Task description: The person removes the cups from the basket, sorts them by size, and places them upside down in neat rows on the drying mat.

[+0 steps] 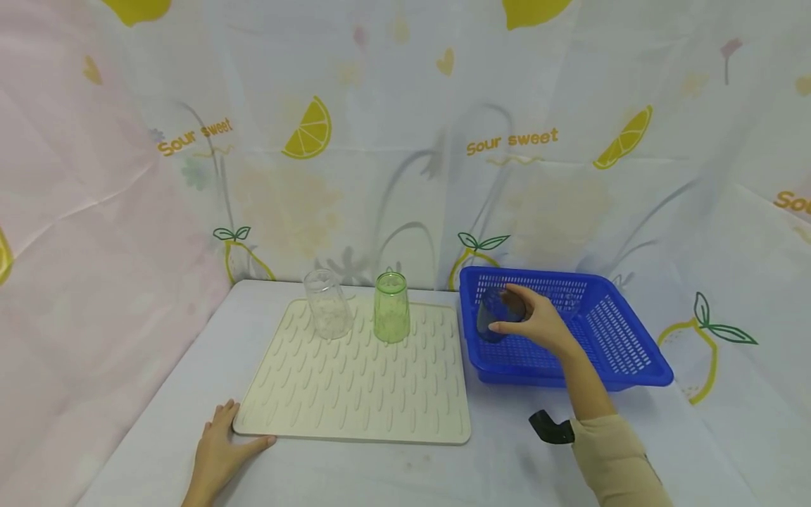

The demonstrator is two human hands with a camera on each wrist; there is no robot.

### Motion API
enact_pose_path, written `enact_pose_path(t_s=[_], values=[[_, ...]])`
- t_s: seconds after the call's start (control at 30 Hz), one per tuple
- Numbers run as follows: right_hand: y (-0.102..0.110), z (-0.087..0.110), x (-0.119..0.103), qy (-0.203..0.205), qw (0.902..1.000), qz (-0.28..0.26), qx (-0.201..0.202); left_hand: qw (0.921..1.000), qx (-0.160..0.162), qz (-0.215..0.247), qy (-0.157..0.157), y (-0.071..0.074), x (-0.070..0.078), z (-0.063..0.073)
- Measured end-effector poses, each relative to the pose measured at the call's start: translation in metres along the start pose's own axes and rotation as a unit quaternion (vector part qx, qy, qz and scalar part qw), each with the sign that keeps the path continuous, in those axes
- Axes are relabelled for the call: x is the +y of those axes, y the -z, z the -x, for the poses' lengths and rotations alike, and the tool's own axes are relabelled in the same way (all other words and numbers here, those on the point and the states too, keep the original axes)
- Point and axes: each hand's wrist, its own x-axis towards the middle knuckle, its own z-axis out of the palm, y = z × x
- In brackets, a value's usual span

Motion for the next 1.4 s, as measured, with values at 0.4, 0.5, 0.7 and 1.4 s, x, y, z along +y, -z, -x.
enact_pose_path(t_s=[0.4,0.5,0.7,1.4], values=[[-0.010,0.016,-0.010,0.018,0.9995,-0.017,-0.022,0.9998,0.016,-0.002,-0.013,-0.002,-0.004,0.002],[-0.014,0.020,-0.012,0.022,0.9993,-0.014,-0.027,0.9998,0.016,-0.002,-0.014,-0.002,-0.003,0.003],[-0.021,0.025,-0.017,0.039,0.9985,-0.013,-0.036,0.9998,0.017,0.000,-0.009,-0.001,-0.001,0.004],[-0.048,0.029,-0.019,0.086,0.9927,-0.051,-0.068,1.0000,0.008,-0.001,-0.004,-0.001,0.002,0.002]])
